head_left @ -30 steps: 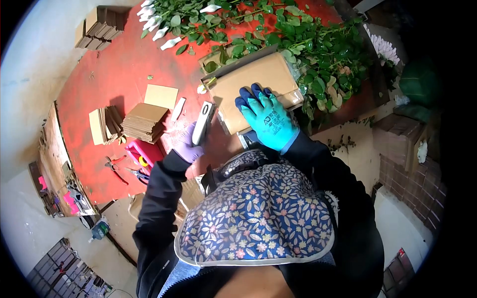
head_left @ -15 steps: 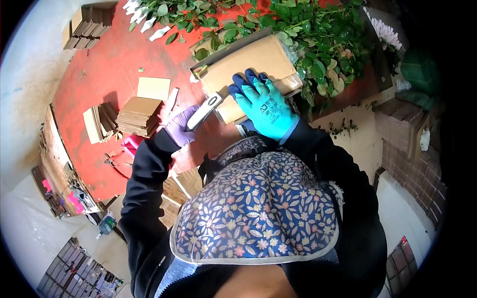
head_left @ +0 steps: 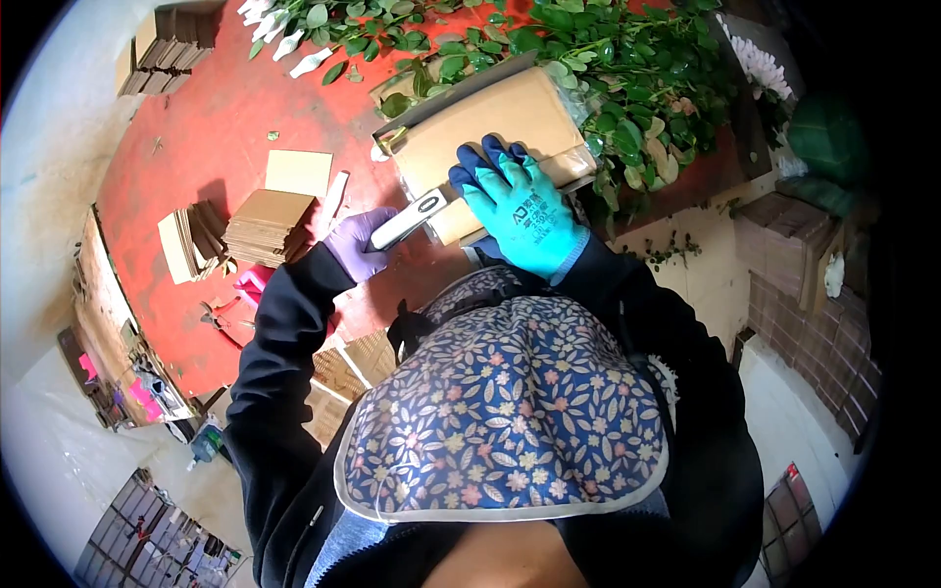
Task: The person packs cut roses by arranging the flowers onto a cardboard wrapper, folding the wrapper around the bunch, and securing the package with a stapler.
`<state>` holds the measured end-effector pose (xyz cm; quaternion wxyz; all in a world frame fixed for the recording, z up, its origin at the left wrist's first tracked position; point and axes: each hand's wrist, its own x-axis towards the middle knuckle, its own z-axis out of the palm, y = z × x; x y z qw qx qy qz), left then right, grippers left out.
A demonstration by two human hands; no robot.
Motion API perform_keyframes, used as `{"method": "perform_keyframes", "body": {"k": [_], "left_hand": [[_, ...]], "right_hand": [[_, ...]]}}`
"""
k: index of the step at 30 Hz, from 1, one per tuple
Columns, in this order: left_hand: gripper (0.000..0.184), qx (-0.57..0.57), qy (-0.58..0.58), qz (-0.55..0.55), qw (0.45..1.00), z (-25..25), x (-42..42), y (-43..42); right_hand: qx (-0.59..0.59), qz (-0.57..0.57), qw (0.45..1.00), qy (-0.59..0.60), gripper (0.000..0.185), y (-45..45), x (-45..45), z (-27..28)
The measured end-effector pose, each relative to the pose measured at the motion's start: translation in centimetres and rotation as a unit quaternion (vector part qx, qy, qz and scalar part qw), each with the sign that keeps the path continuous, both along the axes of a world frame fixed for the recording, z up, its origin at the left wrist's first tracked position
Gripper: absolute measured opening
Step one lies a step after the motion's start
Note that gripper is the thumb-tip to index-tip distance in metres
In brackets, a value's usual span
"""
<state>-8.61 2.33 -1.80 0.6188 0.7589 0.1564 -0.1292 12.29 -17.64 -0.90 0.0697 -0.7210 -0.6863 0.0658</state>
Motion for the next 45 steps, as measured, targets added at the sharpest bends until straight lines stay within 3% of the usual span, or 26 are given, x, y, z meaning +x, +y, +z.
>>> {"method": "perform_keyframes", "body": {"k": [5, 8, 9, 11, 12, 14, 15, 17, 19, 20, 21, 24, 25, 26, 27, 29, 30, 31, 33, 35, 39, 45], "left_hand": [[0.037, -0.082, 0.007, 0.018, 0.996, -0.3, 0.3, 0.7], [0.032, 0.095, 0.082, -0.017, 0.992, -0.5, 1.0, 0.9], [0.032, 0.095, 0.080, -0.018, 0.992, -0.5, 1.4, 1.0], [0.028, 0.192, 0.146, -0.119, 0.963, -0.3, 2.0, 0.8], [0.020, 0.197, 0.197, -0.132, 0.951, 1.3, 3.0, 0.9], [0.018, 0.253, 0.186, -0.154, 0.937, 1.1, 3.2, 1.4], [0.016, 0.299, 0.188, -0.186, 0.917, 1.1, 3.4, 1.7], [0.017, 0.303, 0.184, -0.180, 0.918, 1.3, 3.3, 1.5], [0.018, 0.287, 0.201, -0.151, 0.924, 1.5, 3.2, 1.1], [0.018, 0.282, 0.201, -0.141, 0.927, 1.7, 3.3, 1.0], [0.019, 0.286, 0.189, -0.158, 0.926, 1.9, 3.5, 1.2], [0.021, 0.237, 0.142, -0.128, 0.952, 1.1, 2.6, 1.2], [0.023, 0.189, 0.108, -0.093, 0.972, 0.7, 2.1, 1.3], [0.030, 0.182, 0.067, -0.110, 0.975, 0.1, 1.2, 1.6], [0.035, 0.180, 0.103, -0.092, 0.974, 1.8, 1.2, 1.3], [0.043, 0.224, 0.039, -0.042, 0.973, 0.3, -2.0, 1.3], [0.050, 0.209, 0.036, -0.028, 0.977, 1.1, -3.1, 1.3], [0.051, 0.178, 0.052, 0.000, 0.983, 1.6, -4.0, 1.2], [0.043, 0.226, 0.086, 0.034, 0.970, 1.3, -5.3, 0.5], [0.034, 0.343, -0.014, 0.049, 0.938, -1.2, -6.6, -1.1], [0.040, 0.480, 0.022, 0.028, 0.876, -2.0, -5.4, -5.4], [0.048, 0.559, 0.009, 0.059, 0.827, -4.2, -2.5, -10.1]], "right_hand": [[0.026, 0.000, 0.999, -0.026, 0.055, -0.1, 0.0, -0.5], [0.033, -0.002, 0.999, -0.013, 0.054, 0.0, 0.0, -0.5], [0.012, 0.002, 1.000, -0.011, 0.059, 0.1, 0.0, -0.1], [-0.015, 0.020, 1.000, -0.013, 0.065, -0.3, -0.1, 0.3], [-0.006, 0.021, 0.999, 0.028, 0.070, -0.3, 0.2, 0.4], [0.036, 0.038, 0.991, 0.126, 0.079, -0.1, 2.0, 2.0], [0.088, 0.033, 0.970, 0.223, 0.067, 0.0, 3.0, 2.6], [0.190, -0.042, 0.964, 0.182, 0.057, -0.4, 5.2, 4.0], [0.193, -0.126, 0.966, 0.119, 0.051, -1.0, 7.2, 3.8], [0.218, -0.132, 0.951, 0.176, 0.046, -1.9, 7.9, 1.8], [0.206, -0.175, 0.911, 0.311, 0.045, -2.8, 8.1, -0.8], [0.199, -0.160, 0.912, 0.321, 0.039, -3.2, 8.8, -1.5], [0.173, -0.223, 0.837, 0.469, 0.038, -3.5, 9.1, -1.4], [0.150, -0.251, 0.791, 0.538, 0.037, -3.6, 9.6, -1.6], [0.132, -0.282, 0.737, 0.600, 0.037, -3.7, 10.1, -1.7], [0.154, -0.375, 0.546, 0.733, 0.038, -3.6, 10.9, -4.7], [0.129, -0.298, 0.742, 0.586, 0.041, -5.3, 11.3, -6.8], [0.115, -0.306, 0.749, 0.577, 0.041, -5.0, 11.1, -6.1], [0.100, -0.348, 0.703, 0.612, 0.042, -3.5, 11.1, -4.2], [0.082, -0.368, 0.691, 0.616, 0.043, -2.4, 10.6, -2.6], [0.056, -0.378, 0.702, 0.600, 0.046, -1.3, 9.3, -0.9], [0.029, -0.383, 0.720, 0.578, 0.050, -0.1, 7.9, 0.2]]}}
